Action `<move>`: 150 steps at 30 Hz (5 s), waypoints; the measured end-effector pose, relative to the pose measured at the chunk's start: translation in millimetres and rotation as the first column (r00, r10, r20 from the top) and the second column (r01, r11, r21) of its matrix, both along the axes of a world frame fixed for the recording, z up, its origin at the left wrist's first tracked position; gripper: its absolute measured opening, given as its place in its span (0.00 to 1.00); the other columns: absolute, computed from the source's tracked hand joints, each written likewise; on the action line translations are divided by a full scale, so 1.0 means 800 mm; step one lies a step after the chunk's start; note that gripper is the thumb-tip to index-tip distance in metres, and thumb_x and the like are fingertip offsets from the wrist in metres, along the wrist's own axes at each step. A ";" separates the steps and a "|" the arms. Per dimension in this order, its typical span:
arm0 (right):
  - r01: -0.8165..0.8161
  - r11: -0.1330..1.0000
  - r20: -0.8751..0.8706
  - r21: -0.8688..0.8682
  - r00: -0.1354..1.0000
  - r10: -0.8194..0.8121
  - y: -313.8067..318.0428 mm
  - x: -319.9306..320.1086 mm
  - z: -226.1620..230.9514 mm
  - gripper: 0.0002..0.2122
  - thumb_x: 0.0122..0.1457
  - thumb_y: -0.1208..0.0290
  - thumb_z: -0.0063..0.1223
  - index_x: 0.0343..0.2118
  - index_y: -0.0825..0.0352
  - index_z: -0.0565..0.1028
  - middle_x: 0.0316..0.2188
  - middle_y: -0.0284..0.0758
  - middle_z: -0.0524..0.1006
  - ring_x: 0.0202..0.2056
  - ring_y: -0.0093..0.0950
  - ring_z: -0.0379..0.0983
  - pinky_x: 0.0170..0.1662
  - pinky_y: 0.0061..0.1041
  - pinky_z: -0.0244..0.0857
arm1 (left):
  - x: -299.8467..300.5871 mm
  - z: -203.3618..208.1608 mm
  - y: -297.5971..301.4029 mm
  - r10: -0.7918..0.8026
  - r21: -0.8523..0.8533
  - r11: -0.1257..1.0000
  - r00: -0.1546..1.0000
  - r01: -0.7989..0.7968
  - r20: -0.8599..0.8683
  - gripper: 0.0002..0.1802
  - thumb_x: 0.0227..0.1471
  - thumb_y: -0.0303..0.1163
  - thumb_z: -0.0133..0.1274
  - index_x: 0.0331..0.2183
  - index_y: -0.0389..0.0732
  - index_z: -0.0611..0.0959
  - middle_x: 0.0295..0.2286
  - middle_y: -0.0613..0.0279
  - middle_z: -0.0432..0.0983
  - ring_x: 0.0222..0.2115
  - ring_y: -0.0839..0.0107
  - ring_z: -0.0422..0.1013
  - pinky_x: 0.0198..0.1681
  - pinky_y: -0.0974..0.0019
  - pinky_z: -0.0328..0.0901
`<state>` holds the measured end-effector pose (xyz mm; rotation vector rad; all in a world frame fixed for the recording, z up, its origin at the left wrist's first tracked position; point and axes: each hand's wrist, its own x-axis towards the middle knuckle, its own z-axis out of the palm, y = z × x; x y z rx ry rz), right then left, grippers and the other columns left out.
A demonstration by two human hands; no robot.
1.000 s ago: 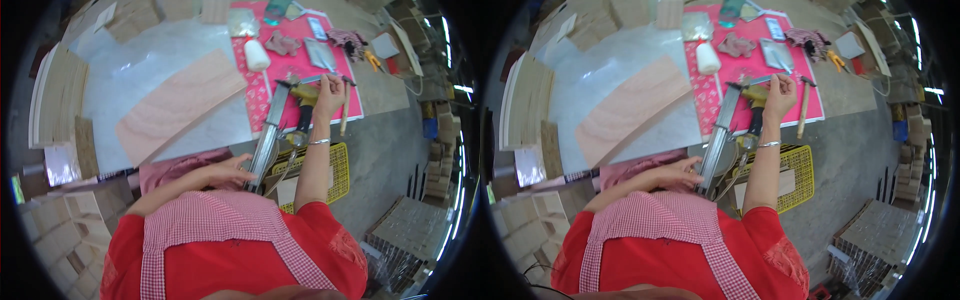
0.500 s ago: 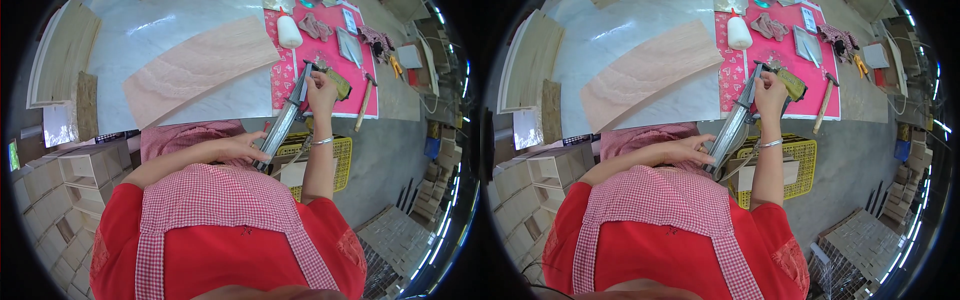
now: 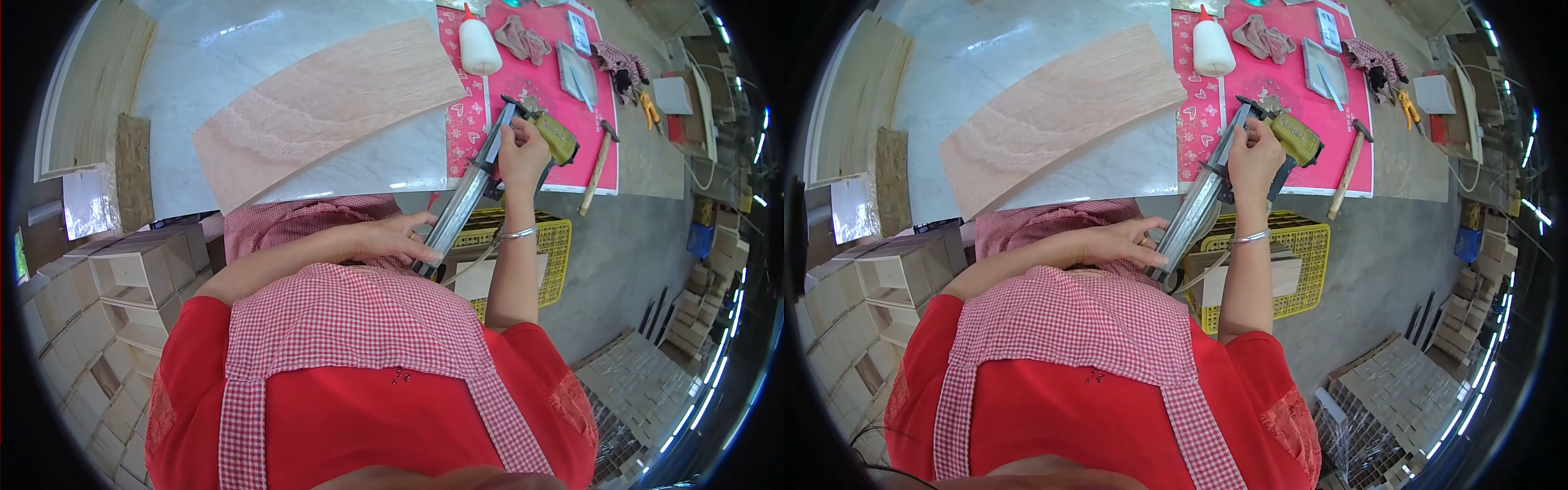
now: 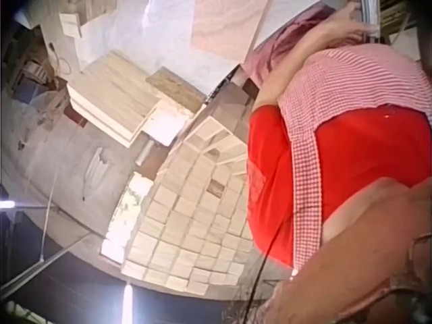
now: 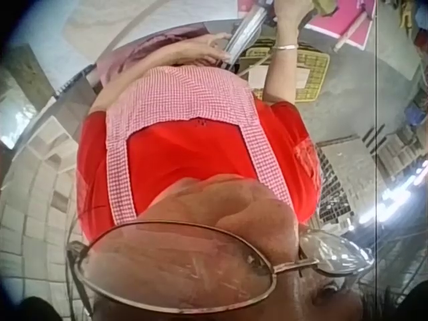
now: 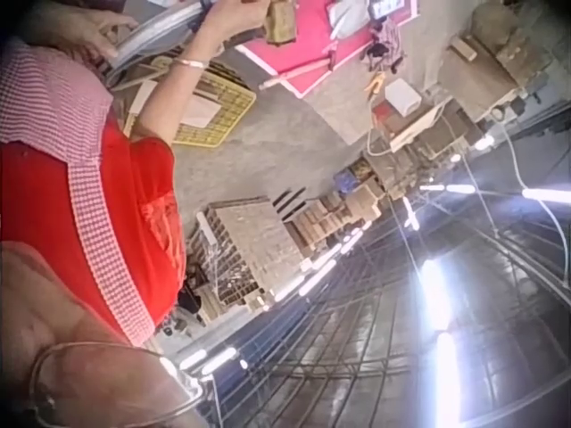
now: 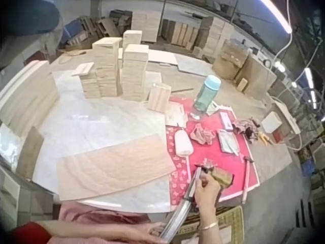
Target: Assembling wooden boxes by joining boards with a pneumatic nail gun.
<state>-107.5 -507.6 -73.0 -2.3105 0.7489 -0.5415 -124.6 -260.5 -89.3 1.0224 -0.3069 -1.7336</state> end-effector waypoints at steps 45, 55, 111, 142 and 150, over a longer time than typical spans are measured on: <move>-0.227 0.967 -0.048 -0.111 0.974 0.223 -0.011 -0.017 -0.002 0.19 0.54 0.62 0.59 0.41 0.73 0.72 0.33 0.43 0.70 0.35 0.39 0.70 0.39 0.35 0.65 | -0.029 0.032 0.016 0.142 -0.082 0.990 0.892 -0.118 0.430 0.53 0.46 0.30 0.63 0.63 0.38 0.47 0.37 0.52 0.73 0.37 0.67 0.72 0.39 0.64 0.68; 0.339 0.867 -0.056 0.364 0.938 -0.343 -0.083 -0.082 -0.043 0.17 0.51 0.63 0.65 0.32 0.71 0.72 0.23 0.35 0.75 0.22 0.24 0.70 0.27 0.22 0.65 | -0.025 0.052 0.023 0.068 -0.133 0.987 0.506 0.093 0.860 0.27 0.44 0.31 0.62 0.44 0.38 0.67 0.34 0.49 0.73 0.34 0.51 0.73 0.35 0.56 0.66; -0.437 0.883 -0.418 0.173 0.779 0.468 0.170 -0.016 0.230 0.11 0.51 0.72 0.66 0.36 0.69 0.78 0.20 0.24 0.74 0.17 0.13 0.63 0.20 0.17 0.55 | 0.126 0.093 0.246 0.253 -0.532 0.825 -0.718 -0.189 0.648 0.40 0.26 0.50 0.66 0.37 0.27 0.75 0.44 0.32 0.66 0.47 0.42 0.64 0.52 0.50 0.59; -0.710 0.679 -0.225 0.188 0.642 0.733 0.283 -0.041 0.211 0.14 0.51 0.65 0.68 0.35 0.68 0.78 0.19 0.26 0.74 0.16 0.14 0.65 0.17 0.15 0.56 | 0.109 0.033 0.289 0.507 -0.525 0.749 -0.159 -0.405 0.847 0.59 0.27 0.52 0.71 0.59 0.43 0.61 0.56 0.27 0.49 0.57 0.35 0.51 0.62 0.49 0.50; -0.678 0.694 -0.262 0.242 0.643 0.720 0.306 -0.043 0.205 0.15 0.51 0.65 0.67 0.37 0.69 0.77 0.20 0.26 0.74 0.16 0.14 0.65 0.17 0.15 0.57 | 0.108 0.031 0.292 0.486 -0.529 0.743 -0.213 -0.410 0.847 0.60 0.26 0.54 0.71 0.59 0.46 0.62 0.54 0.28 0.52 0.54 0.36 0.55 0.59 0.49 0.53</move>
